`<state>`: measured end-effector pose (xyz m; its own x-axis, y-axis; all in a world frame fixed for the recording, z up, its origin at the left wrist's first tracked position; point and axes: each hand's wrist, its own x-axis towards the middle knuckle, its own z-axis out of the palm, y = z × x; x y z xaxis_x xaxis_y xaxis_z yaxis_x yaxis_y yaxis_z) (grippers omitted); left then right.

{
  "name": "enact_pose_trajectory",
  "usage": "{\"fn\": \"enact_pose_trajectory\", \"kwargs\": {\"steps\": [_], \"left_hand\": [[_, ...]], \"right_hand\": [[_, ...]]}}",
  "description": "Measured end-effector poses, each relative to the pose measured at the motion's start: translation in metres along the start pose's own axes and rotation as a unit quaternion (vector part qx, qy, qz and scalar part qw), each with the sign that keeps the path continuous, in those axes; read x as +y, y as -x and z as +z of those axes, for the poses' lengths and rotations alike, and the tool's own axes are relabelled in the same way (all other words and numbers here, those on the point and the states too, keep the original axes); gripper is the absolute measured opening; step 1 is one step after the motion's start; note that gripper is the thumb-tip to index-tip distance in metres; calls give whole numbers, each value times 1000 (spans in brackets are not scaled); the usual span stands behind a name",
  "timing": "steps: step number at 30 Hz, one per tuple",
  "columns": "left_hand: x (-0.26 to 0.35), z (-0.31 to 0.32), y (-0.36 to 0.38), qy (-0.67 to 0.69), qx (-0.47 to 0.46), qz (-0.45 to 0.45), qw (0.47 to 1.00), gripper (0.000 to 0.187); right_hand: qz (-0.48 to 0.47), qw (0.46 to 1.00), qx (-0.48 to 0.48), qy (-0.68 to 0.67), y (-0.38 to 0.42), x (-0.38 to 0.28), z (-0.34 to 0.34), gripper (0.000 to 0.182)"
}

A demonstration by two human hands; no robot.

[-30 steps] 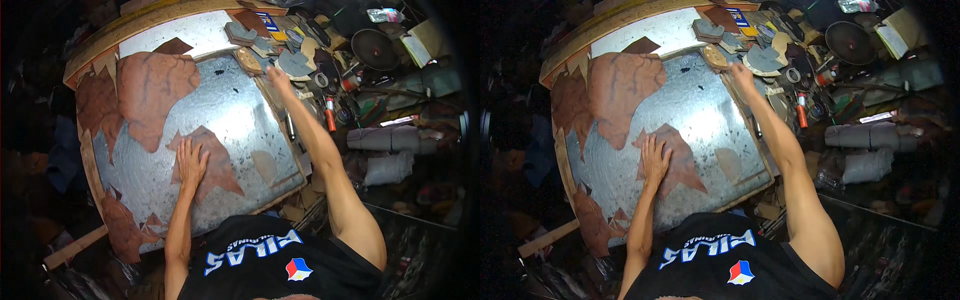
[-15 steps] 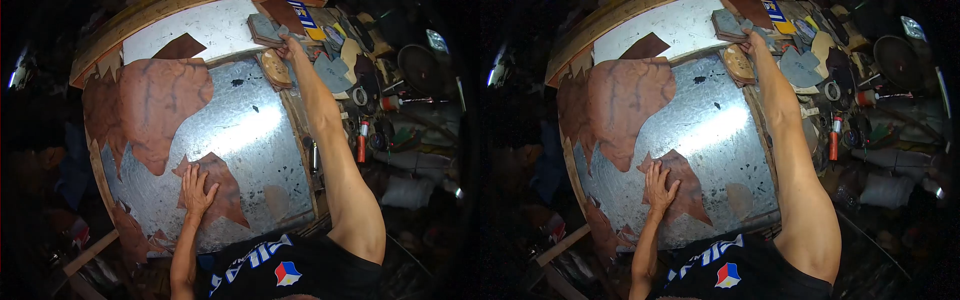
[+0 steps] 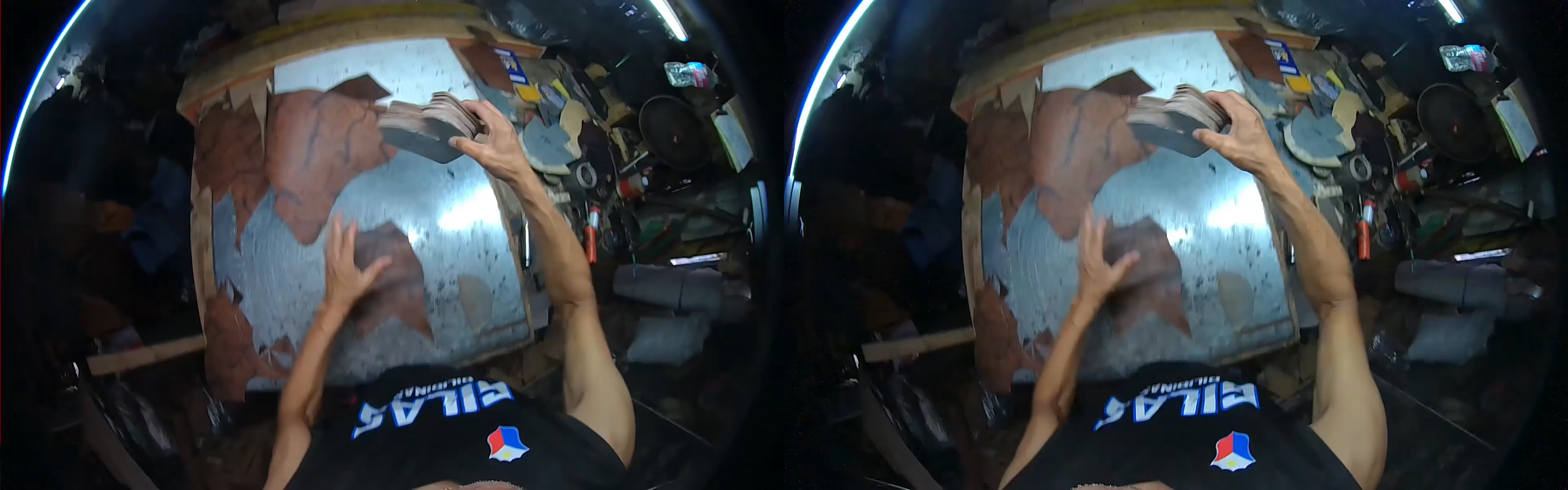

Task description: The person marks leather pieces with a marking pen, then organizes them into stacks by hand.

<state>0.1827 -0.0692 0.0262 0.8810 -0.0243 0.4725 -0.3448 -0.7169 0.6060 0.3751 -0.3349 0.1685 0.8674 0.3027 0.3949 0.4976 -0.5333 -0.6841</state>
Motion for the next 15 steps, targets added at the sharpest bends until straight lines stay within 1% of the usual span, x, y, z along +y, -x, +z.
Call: {"fn": "enact_pose_trajectory", "kwargs": {"steps": [1, 2, 3, 4, 5, 7, 8, 9, 10, 11, 12, 13, 14, 15], "left_hand": [[20, -31, -27, -24, 42, 69, 996, 95], [35, -58, -46, -68, 36, 94, 993, 99], [48, -80, -60, -74, 2, 113, 991, 98], [54, -94, -65, -80, -32, 135, 987, 98], [54, -95, -59, -79, -38, 131, 987, 98], [60, -94, -44, -24, -123, 114, 985, 92], [66, -100, -42, 44, -129, 146, 980, 79], [68, -101, -33, 49, -138, 156, 977, 79], [68, -99, -20, 141, -143, 66, 977, 72], [67, -96, -6, 229, -148, -28, 962, 66], [66, -94, 6, 259, -128, -36, 957, 59], [58, -86, 19, 261, -136, -30, 955, 59], [46, -78, 34, 350, -159, -93, 918, 61], [38, -78, 45, 431, -177, -158, 871, 63]], "right_hand": [[-80, 995, -61, 16, 20, -24, 1, 54], [-98, 987, -125, 26, 34, -55, -1, 55], [-152, 976, -154, 25, 46, -70, 3, 55], [-176, 967, -181, 18, 57, -89, 6, 56], [-201, 958, -204, 14, 66, -107, 8, 56], [-227, 945, -234, 12, 80, -134, 16, 57], [-194, 946, -259, -8, 86, -152, 18, 57], [-177, 945, -275, 7, 92, -164, 21, 58], [-160, 945, -282, 31, 97, -173, 24, 60], [-144, 944, -291, 54, 101, -180, 28, 61], [-106, 946, -304, 47, 104, -184, 34, 62], [-97, 955, -279, 10, 110, -185, 41, 64], [-49, 967, -250, -25, 118, -189, 44, 67], [-5, 973, -223, -63, 124, -194, 49, 71]]}}
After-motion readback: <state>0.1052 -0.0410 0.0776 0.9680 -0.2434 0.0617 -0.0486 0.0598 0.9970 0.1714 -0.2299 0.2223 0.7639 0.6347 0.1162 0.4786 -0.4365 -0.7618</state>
